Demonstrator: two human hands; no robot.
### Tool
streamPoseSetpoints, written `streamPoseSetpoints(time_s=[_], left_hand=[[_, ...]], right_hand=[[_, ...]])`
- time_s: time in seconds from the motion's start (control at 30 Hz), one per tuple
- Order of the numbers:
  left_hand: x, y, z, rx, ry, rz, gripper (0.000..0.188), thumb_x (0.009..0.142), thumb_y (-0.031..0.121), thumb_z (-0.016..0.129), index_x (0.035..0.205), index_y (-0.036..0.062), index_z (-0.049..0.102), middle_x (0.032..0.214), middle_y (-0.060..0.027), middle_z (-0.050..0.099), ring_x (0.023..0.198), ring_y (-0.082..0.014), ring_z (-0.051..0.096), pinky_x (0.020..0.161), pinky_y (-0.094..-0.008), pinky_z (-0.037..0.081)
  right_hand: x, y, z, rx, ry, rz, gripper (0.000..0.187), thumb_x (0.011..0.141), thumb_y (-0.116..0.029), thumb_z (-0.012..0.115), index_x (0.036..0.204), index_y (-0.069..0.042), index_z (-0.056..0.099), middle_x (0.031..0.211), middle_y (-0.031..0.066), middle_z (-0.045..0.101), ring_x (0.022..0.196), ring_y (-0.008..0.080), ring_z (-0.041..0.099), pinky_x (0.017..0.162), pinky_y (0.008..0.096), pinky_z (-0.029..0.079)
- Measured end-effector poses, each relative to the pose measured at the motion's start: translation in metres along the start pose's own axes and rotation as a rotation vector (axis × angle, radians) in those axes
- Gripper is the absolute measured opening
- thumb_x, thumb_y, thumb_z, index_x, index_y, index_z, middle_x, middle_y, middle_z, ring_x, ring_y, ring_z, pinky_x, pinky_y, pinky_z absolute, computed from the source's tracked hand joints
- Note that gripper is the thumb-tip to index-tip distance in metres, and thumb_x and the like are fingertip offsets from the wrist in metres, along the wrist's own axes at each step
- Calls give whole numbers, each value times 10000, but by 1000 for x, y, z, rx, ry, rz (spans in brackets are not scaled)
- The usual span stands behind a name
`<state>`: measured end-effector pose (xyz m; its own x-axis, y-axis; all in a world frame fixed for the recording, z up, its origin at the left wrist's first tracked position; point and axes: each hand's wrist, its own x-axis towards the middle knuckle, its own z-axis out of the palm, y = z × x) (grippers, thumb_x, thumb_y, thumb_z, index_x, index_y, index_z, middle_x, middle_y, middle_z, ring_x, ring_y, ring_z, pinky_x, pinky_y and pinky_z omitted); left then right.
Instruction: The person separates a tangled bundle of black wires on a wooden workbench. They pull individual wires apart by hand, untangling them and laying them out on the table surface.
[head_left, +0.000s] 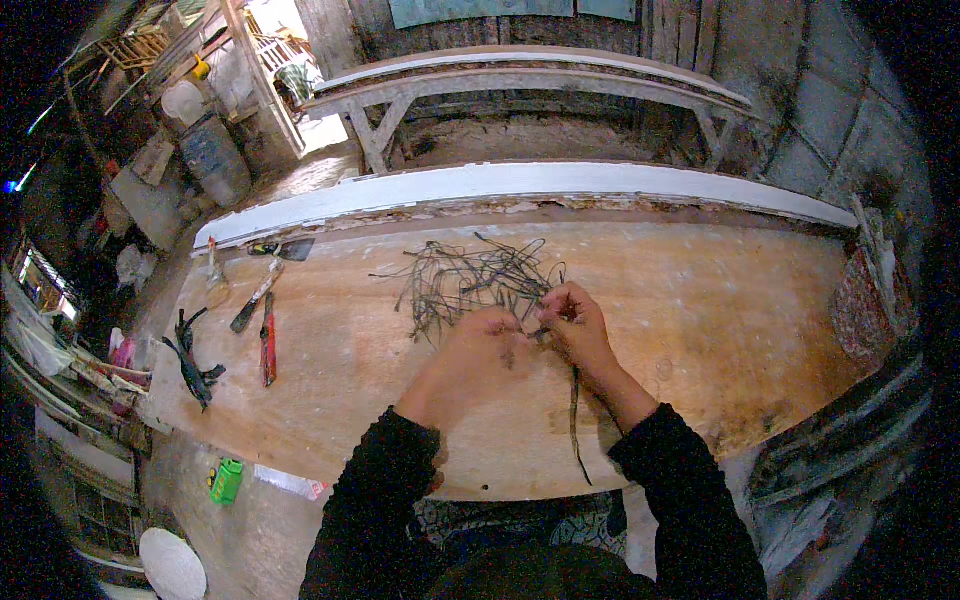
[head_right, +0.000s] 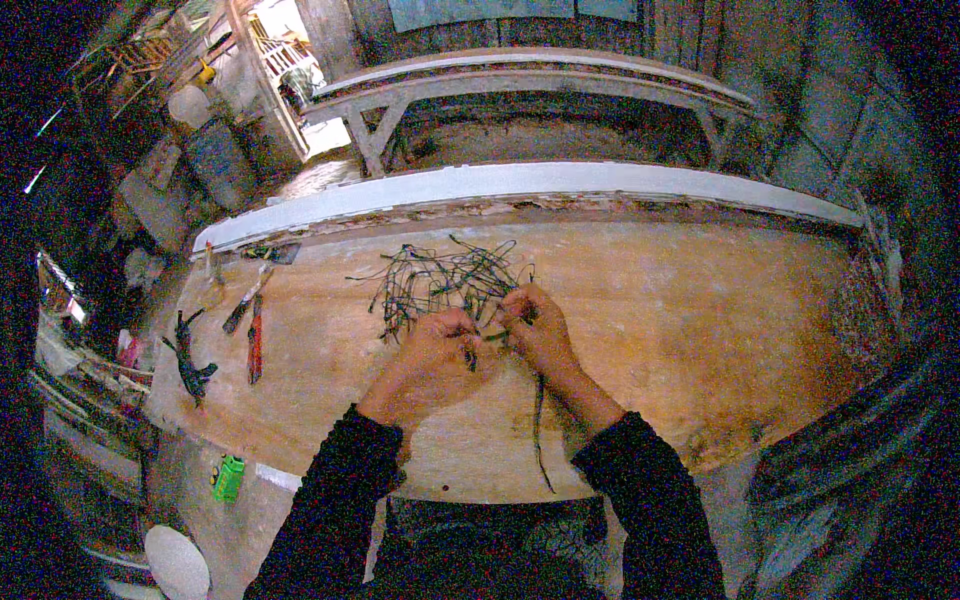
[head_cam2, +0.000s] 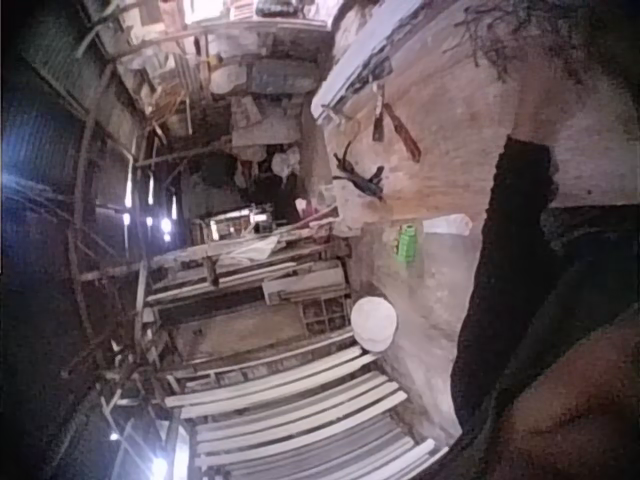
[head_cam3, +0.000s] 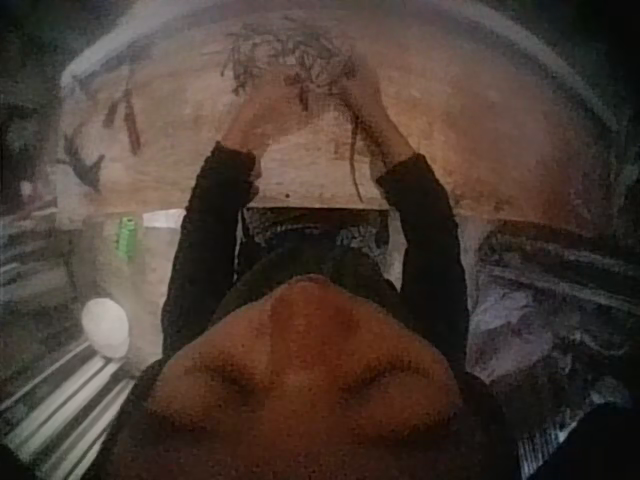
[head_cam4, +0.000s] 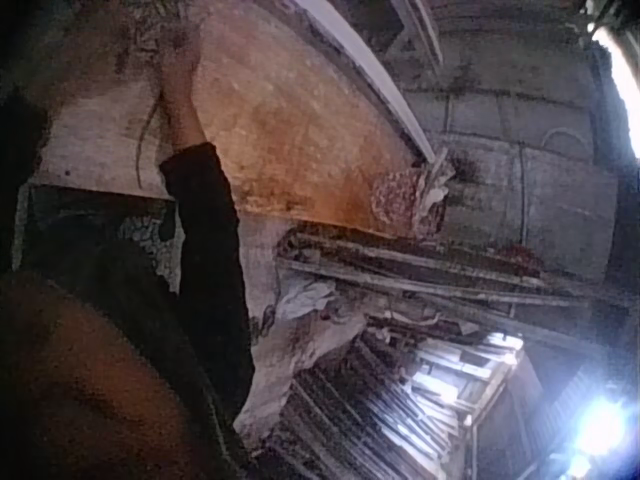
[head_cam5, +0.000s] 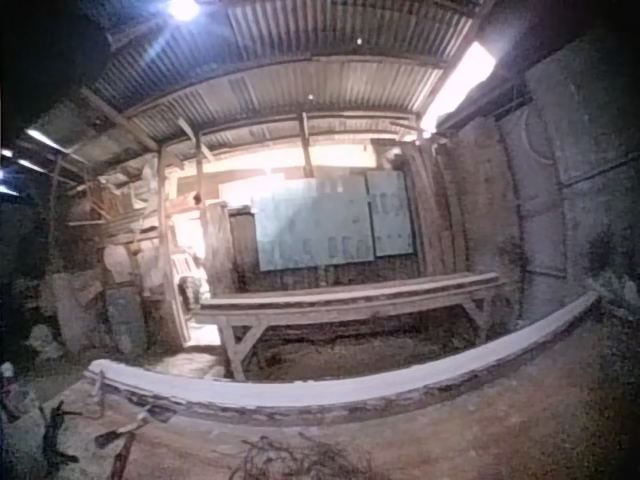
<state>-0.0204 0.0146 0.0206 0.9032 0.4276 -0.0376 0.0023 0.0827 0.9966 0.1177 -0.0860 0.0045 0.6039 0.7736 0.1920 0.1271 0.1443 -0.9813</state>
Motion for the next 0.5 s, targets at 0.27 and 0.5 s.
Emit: streamPoseSetpoints(time_s=[0.27, 0.5], left_hand=[[4, -12, 6, 519, -129, 28, 96, 701, 71, 632, 726, 44, 543, 678, 15, 532, 619, -61, 479, 562, -214, 404], [5, 8, -3, 342, 391, 67, 75, 698, 70, 622, 724, 36, 561, 631, 4, 535, 576, -65, 479, 506, -215, 390]], right_hand=[[13, 12, -15, -203, 266, -56, 213, 758, -75, 551, 971, -71, 551, 687, -7, 469, 657, 98, 470, 603, 235, 404], [11, 19, -12, -158, 256, -102, 96, 739, -113, 596, 824, -68, 604, 840, 51, 475, 751, 146, 484, 690, 256, 402]])
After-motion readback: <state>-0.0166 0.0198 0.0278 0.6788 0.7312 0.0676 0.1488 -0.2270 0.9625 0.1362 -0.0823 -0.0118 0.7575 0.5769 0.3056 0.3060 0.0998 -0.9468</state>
